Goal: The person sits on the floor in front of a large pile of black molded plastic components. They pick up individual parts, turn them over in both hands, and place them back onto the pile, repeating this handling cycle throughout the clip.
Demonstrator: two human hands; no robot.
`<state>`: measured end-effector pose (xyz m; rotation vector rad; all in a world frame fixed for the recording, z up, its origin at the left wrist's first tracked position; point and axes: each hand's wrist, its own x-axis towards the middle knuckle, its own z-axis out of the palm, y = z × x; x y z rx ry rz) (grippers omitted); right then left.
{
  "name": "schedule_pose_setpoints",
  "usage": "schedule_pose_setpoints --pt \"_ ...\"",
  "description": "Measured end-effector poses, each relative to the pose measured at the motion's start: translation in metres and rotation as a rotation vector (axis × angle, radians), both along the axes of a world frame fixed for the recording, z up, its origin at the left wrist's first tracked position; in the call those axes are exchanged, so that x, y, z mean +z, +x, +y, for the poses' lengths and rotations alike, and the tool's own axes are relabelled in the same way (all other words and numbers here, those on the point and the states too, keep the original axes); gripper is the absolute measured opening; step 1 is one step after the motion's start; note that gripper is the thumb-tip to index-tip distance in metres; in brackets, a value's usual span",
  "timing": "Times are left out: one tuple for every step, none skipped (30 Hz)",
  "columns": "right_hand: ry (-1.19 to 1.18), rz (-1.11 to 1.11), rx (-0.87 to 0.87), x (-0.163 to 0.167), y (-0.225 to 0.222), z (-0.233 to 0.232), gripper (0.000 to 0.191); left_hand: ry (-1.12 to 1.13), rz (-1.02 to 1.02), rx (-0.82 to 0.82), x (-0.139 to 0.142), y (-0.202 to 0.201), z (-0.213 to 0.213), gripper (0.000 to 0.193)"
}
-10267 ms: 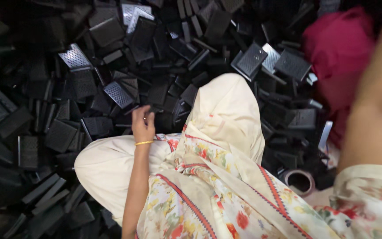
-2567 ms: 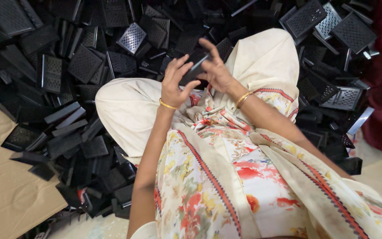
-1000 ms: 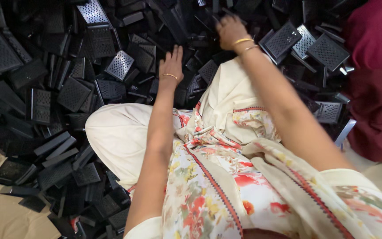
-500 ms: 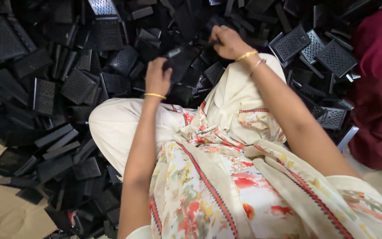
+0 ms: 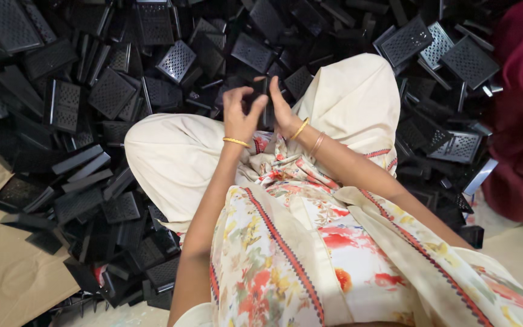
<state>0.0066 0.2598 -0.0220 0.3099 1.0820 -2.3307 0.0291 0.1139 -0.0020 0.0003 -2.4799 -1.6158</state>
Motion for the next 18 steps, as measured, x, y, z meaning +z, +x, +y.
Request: schedule_pose_setpoints --pt "0.031 0.045 -0.01 0.001 0.001 0.002 0.072 -0.034 0.044 -0.044 0.0 0.004 0.002 0.045" --pt "0.063 0.092 -0.02 0.002 0.002 0.003 0.073 0.087 -0.036 -0.056 0.001 0.005 0.002 0.048" --pt "0.154 0.2 -0.024 0.004 0.003 0.004 0.075 0.208 -0.117 -0.068 0.002 0.007 0.003 0.052" --pt "0.244 0.307 -0.027 0.008 0.003 0.006 0.077 0.33 -0.199 -0.079 0.003 0.008 0.003 0.055" --pt "0.333 0.413 -0.03 0.012 0.004 0.007 0.079 0.459 -0.198 -0.095 0.005 0.009 0.002 0.056" --pt "0.396 0.44 -0.035 0.016 0.005 0.008 0.079 0.588 -0.196 -0.111 0.007 0.01 0.001 0.058" --pt "0.459 0.468 -0.04 0.021 0.005 0.008 0.08 0.717 -0.193 -0.126 0.009 0.01 0.001 0.059" --pt "0.52 0.496 -0.044 0.027 0.006 0.009 0.081 0.58 -0.137 -0.141 0.012 0.011 0.0 0.059" --pt "0.54 0.545 -0.038 0.032 0.007 0.01 0.081 0.442 -0.082 -0.155 0.014 0.013 0.0 0.06" --pt "0.56 0.593 -0.032 0.036 0.008 0.011 0.081 0.304 -0.029 -0.167 0.016 0.015 0.0 0.06" --pt "0.58 0.641 -0.025 0.04 0.009 0.012 0.081 0.309 -0.017 -0.167 0.019 0.016 0.002 0.06" --pt "0.626 0.715 -0.046 0.042 0.01 0.013 0.08 0.315 -0.005 -0.168 0.021 0.018 0.003 0.061" --pt "0.673 0.791 -0.069 0.043 0.01 0.014 0.079 0.322 0.009 -0.171 0.024 0.018 0.004 0.061" --pt "0.719 0.867 -0.091 0.043 0.011 0.015 0.079 0.291 0.028 -0.18 0.026 0.018 0.005 0.061" --pt "0.742 0.883 -0.11 0.041 0.01 0.015 0.078 0.259 0.046 -0.188 0.028 0.017 0.004 0.061" --pt "0.764 0.899 -0.128 0.039 0.009 0.015 0.077 0.227 0.062 -0.196 0.031 0.018 0.003 0.061" --pt "0.784 0.914 -0.146 0.035 0.007 0.015 0.077 0.168 0.118 -0.209 0.033 0.018 0.002 0.062" --pt "0.673 0.765 -0.167 0.03 0.004 0.015 0.078 0.108 0.174 -0.223 0.034 0.017 0.001 0.062"
